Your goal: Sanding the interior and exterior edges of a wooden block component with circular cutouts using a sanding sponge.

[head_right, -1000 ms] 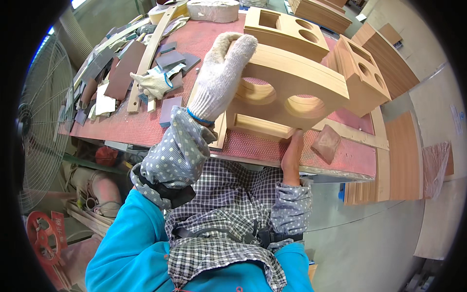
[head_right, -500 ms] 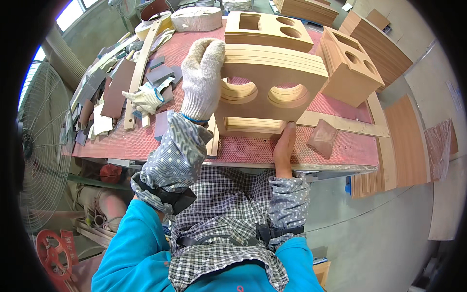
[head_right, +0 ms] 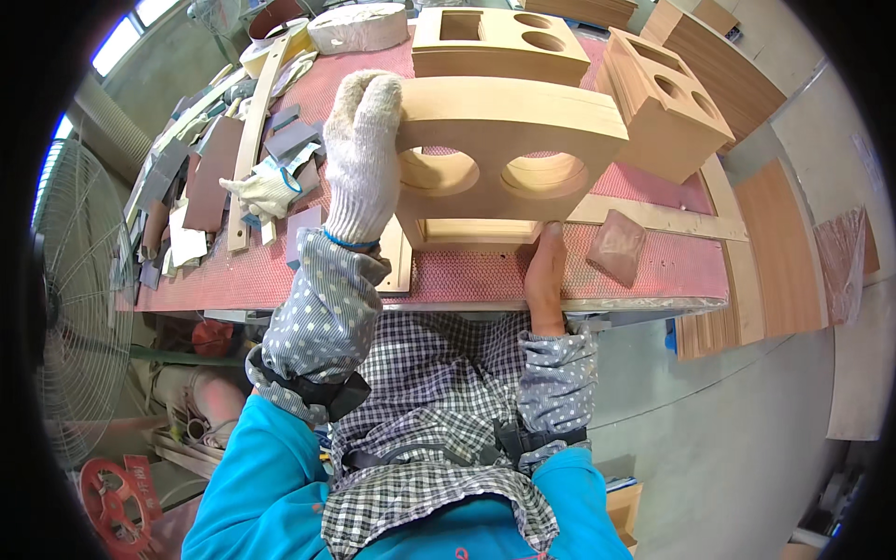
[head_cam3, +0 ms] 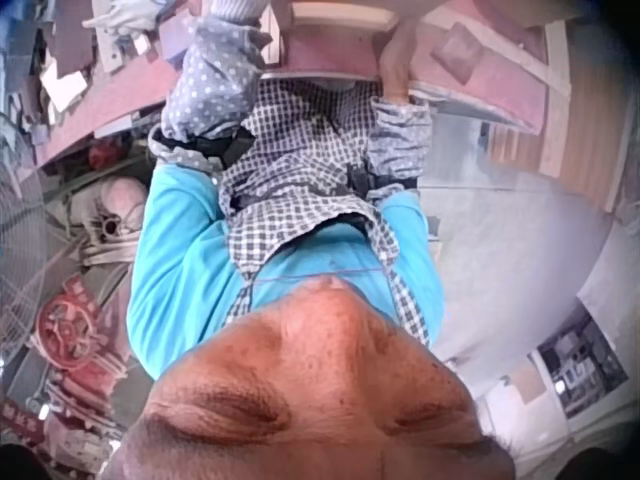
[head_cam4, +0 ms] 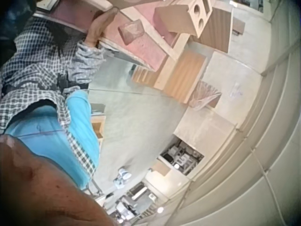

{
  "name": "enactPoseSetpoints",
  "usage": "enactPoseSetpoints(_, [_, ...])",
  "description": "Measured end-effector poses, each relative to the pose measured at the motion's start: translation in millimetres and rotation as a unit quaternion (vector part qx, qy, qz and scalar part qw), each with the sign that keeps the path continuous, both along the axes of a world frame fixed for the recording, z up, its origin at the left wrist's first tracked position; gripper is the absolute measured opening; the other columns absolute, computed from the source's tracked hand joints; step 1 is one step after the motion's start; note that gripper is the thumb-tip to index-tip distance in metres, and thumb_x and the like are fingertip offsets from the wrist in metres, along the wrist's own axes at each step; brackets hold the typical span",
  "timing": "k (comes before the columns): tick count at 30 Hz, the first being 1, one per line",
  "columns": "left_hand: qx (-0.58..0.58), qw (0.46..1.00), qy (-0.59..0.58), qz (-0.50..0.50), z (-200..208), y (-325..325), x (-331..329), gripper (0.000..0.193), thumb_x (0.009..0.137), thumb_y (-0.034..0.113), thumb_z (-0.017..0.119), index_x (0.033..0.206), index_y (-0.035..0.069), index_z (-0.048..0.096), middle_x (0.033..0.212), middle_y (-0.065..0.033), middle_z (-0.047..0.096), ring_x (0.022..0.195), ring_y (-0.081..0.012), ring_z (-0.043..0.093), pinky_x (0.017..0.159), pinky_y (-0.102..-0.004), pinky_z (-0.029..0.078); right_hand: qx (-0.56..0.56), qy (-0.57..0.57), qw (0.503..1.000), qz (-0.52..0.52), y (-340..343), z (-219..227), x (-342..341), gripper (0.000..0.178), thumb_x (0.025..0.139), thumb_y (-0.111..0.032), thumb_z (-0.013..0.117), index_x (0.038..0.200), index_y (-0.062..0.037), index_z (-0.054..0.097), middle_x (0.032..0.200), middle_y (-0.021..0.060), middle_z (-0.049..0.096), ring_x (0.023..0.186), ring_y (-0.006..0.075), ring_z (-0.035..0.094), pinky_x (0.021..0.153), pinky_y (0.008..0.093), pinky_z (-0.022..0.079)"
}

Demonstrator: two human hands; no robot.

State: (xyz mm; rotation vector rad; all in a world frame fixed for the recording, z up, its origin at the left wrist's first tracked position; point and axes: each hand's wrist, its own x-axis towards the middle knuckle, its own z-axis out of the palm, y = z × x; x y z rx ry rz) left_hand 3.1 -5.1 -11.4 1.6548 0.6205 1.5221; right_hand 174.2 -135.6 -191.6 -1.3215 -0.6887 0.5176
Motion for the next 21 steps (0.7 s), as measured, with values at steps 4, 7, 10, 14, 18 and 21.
enactPoseSetpoints(4, [-0.036, 0.999, -0.006, -0.021, 3.6, -3.6, 0.2, 0.035, 0.102, 0.035, 0.059, 0.11, 0.001, 0.062, 0.083, -0.0043, 0.063, 0.078, -0.0112, 0.06, 0.074, -0.0293, 0.051, 0.028, 0.063, 0.998, 0.016, 0.9, -5.8, 4.7, 0.062, 0.113, -0.044, 0.03, 0.139, 0.0082, 0.052, 0.135, 0.016, 0.059, 0.122, 0.0241, 0.053, 0.107, 0.0364, 0.04])
enactPoseSetpoints(7, [-0.007, 1.0, 0.028, -0.006, 3.2, 0.5, -7.1, 0.035, 0.102, 0.036, 0.058, 0.109, 0.002, 0.062, 0.082, -0.0047, 0.063, 0.077, -0.0117, 0.061, 0.073, -0.0296, 0.051, -0.025, -0.035, 0.999, 0.02, 1.6, 2.7, -0.8, 0.062, 0.113, -0.044, 0.03, 0.141, 0.0081, 0.049, 0.138, 0.0175, 0.058, 0.126, 0.0261, 0.052, 0.109, 0.0367, 0.038])
enactPoseSetpoints(10, [0.053, 0.997, 0.052, 0.02, 1.6, 4.9, -4.6, 0.037, 0.102, 0.038, 0.056, 0.111, 0.003, 0.062, 0.083, -0.007, 0.065, 0.077, -0.014, 0.063, 0.075, -0.031, 0.052, -0.048, -0.049, 0.998, 0.012, -1.3, -9.7, 10.0, 0.071, 0.112, -0.052, 0.027, 0.147, 0.0074, 0.045, 0.147, 0.0156, 0.052, 0.134, 0.0259, 0.047, 0.115, 0.0366, 0.033])
enactPoseSetpoints(14, [0.005, 0.995, 0.092, 0.047, 4.1, 0.9, -7.5, 0.042, 0.102, 0.043, 0.053, 0.112, 0.003, 0.062, 0.085, -0.0094, 0.067, 0.08, -0.0181, 0.066, 0.078, -0.0337, 0.053, -0.016, -0.05, 0.998, 0.024, -10.7, 6.6, -7.3, 0.055, 0.112, -0.036, 0.035, 0.145, 0.008, 0.047, 0.144, 0.0221, 0.055, 0.133, 0.0328, 0.05, 0.113, 0.039, 0.036])
enactPoseSetpoints(18, [-0.015, 0.994, 0.097, 0.052, 9.3, -5.6, -6.4, 0.042, 0.101, 0.043, 0.054, 0.112, 0.003, 0.063, 0.085, -0.0097, 0.068, 0.082, -0.0174, 0.067, 0.078, -0.0327, 0.053, -0.086, -0.4, 0.902, -0.136, -51.6, 15.4, -34.4, 0.052, 0.104, -0.028, 0.053, 0.146, 0.0037, 0.049, 0.12, 0.0251, 0.063, 0.11, 0.0377, 0.062, 0.096, 0.0429, 0.049])
enactPoseSetpoints(21, [0.041, 0.998, 0.039, 0.014, 1.6, 3.8, -2.6, 0.04, 0.101, 0.043, 0.056, 0.112, 0.004, 0.063, 0.085, -0.0088, 0.068, 0.082, -0.0152, 0.067, 0.077, -0.0311, 0.053, -0.088, -0.518, 0.844, -0.107, -51.7, 27.8, -45.8, 0.057, 0.098, -0.03, 0.064, 0.146, -0.0015, 0.051, 0.083, 0.0165, 0.067, 0.072, 0.0337, 0.066, 0.067, 0.0466, 0.054])
